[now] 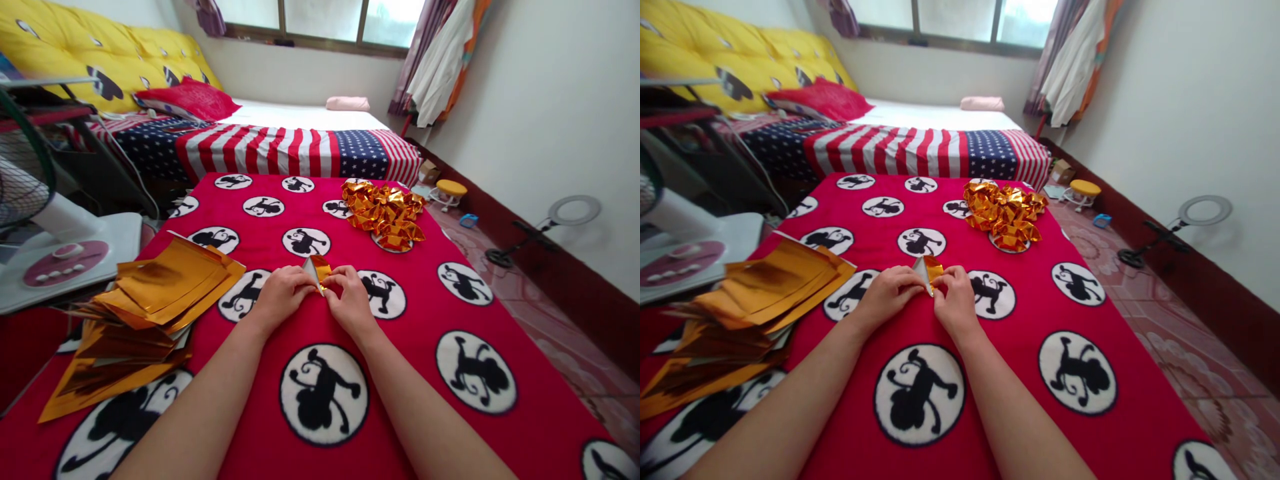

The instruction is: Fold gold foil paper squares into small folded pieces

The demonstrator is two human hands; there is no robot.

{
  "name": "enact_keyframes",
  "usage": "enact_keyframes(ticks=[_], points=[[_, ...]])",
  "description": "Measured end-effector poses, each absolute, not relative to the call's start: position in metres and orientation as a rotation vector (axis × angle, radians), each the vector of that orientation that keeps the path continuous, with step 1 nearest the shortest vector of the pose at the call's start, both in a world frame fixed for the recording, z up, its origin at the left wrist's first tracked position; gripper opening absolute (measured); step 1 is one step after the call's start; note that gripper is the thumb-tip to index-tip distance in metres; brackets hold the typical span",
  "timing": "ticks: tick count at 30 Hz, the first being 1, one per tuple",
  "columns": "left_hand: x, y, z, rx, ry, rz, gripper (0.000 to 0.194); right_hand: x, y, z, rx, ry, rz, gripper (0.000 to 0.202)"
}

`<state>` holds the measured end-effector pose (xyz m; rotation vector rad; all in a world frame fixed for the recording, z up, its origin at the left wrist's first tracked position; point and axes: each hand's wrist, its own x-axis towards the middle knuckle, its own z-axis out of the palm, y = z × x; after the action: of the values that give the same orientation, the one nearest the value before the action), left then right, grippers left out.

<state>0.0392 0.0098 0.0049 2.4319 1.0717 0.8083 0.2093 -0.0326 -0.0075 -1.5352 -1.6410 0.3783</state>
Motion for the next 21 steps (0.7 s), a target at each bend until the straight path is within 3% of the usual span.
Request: enact_keyframes(ticks=[21], points=[[0.0461,0.0116,-0.0001,2.323,1.240,0.874,0.002,0.2095,-0.0319,-0.0098,-1.512,-1.643,0.368,0.016]])
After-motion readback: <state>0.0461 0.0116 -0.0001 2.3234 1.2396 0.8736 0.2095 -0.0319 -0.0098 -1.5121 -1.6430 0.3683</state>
